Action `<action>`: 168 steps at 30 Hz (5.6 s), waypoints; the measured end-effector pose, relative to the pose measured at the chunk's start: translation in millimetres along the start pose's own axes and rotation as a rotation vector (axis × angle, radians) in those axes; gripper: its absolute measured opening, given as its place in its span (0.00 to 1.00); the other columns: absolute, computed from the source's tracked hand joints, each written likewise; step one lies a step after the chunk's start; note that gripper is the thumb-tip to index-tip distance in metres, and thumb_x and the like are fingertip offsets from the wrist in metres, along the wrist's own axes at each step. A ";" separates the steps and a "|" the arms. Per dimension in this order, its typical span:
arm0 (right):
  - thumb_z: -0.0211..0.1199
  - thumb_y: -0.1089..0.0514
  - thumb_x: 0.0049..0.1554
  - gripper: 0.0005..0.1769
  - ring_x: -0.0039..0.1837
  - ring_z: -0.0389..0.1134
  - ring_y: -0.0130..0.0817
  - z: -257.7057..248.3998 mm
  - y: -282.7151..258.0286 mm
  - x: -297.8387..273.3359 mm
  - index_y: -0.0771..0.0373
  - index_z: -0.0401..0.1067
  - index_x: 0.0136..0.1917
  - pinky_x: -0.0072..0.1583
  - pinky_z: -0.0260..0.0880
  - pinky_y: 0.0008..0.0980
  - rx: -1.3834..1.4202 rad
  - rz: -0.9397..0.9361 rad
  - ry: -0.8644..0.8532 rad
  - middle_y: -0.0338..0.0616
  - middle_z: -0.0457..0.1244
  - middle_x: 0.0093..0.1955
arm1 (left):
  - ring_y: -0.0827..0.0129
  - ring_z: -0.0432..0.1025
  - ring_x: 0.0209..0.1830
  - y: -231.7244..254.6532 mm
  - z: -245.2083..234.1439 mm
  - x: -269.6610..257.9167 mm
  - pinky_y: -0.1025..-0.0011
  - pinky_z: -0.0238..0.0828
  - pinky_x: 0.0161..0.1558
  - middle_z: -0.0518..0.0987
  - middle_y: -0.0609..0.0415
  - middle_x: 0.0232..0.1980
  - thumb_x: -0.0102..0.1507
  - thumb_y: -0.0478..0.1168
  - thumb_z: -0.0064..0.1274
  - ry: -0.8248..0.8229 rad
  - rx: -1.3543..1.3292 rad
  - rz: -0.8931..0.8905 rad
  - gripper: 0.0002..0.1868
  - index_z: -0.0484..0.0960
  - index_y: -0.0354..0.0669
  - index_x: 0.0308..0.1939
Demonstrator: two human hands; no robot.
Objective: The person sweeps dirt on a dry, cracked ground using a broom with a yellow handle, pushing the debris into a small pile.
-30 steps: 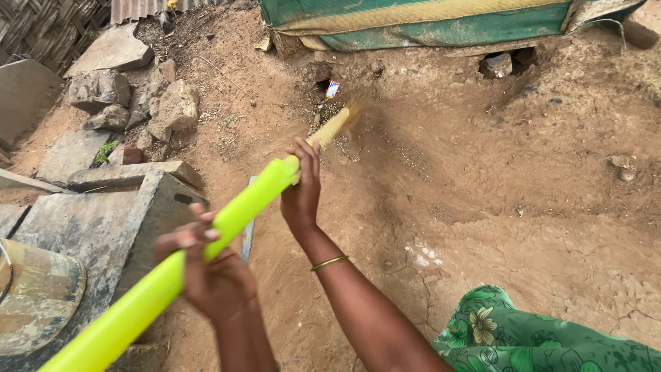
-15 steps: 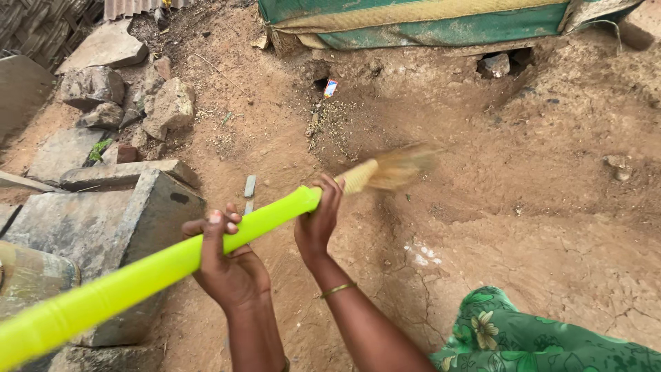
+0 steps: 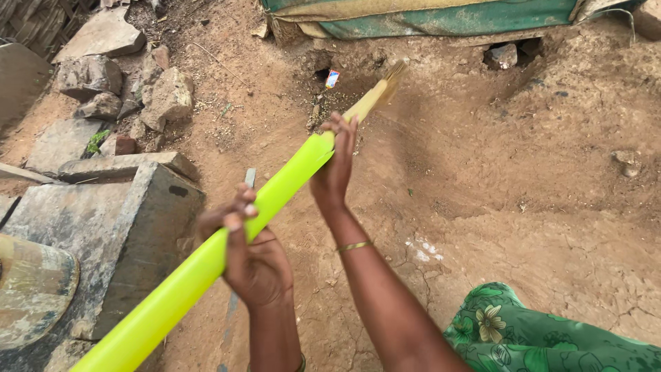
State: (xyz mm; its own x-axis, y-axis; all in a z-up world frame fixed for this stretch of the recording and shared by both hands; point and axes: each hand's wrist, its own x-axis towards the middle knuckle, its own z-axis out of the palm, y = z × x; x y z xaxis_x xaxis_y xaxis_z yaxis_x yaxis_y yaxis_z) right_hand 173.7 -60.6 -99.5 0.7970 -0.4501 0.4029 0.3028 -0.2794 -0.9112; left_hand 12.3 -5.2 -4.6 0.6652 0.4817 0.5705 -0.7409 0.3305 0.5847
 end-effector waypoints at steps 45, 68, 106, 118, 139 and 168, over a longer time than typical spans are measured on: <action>0.64 0.68 0.59 0.12 0.80 0.54 0.44 -16.0 6.4 25.8 0.53 0.73 0.53 0.81 0.42 0.50 -0.162 -0.170 -0.186 0.41 0.64 0.71 | 0.63 0.77 0.48 49.5 6.1 21.7 0.54 0.73 0.69 0.81 0.52 0.40 0.76 0.48 0.54 -0.041 0.007 0.102 0.13 0.76 0.44 0.44; 0.68 0.63 0.53 0.60 0.84 0.23 0.60 -17.8 -46.5 -76.9 0.71 0.26 0.81 0.81 0.29 0.52 -0.109 0.238 -0.318 0.70 0.24 0.83 | 0.73 0.68 0.34 56.8 -15.3 32.0 0.63 0.72 0.54 0.69 0.59 0.29 0.72 0.37 0.55 0.409 0.126 0.084 0.10 0.68 0.47 0.41; 0.53 0.43 0.64 0.47 0.61 0.71 0.40 48.9 -14.2 -78.3 0.55 0.34 0.87 0.57 0.81 0.31 0.718 0.333 -0.530 0.60 0.56 0.69 | 0.61 0.79 0.58 7.2 -11.2 0.3 0.55 0.73 0.70 0.83 0.51 0.46 0.65 0.31 0.60 0.011 0.752 0.077 0.05 0.78 0.41 0.40; 0.48 0.52 0.69 0.24 0.56 0.68 0.34 53.2 -12.4 -49.3 0.49 0.55 0.78 0.53 0.78 0.27 1.005 0.504 -0.559 0.44 0.52 0.58 | 0.49 0.68 0.77 -17.5 -20.6 -5.6 0.50 0.61 0.79 0.83 0.45 0.56 0.66 0.37 0.63 -0.111 0.793 0.069 0.10 0.75 0.40 0.42; 0.64 0.61 0.61 0.25 0.82 0.49 0.50 -24.1 -75.9 -79.3 0.64 0.61 0.69 0.76 0.52 0.42 0.298 0.102 -0.032 0.61 0.49 0.80 | 0.54 0.79 0.42 70.1 -4.4 6.0 0.42 0.75 0.63 0.81 0.43 0.38 0.70 0.50 0.59 -0.134 0.263 0.224 0.17 0.72 0.42 0.45; 0.50 0.66 0.59 0.23 0.37 0.63 0.30 -51.4 -128.9 -137.9 0.53 0.49 0.64 0.34 0.71 0.30 1.066 1.090 -0.203 0.45 0.60 0.45 | 0.86 0.55 0.16 2.3 -116.8 23.9 0.89 0.51 0.14 0.65 0.60 0.30 0.72 0.55 0.48 -0.266 0.385 -1.176 0.25 0.81 0.42 0.64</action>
State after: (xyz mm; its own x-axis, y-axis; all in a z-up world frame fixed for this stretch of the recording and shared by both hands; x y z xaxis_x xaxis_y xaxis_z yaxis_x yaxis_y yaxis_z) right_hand -2.1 -6.2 -33.2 0.9011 0.1181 -0.4172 -0.3057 0.8554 -0.4182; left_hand 15.6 101.9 -57.0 0.9327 -0.1340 -0.3349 0.3545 0.1680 0.9198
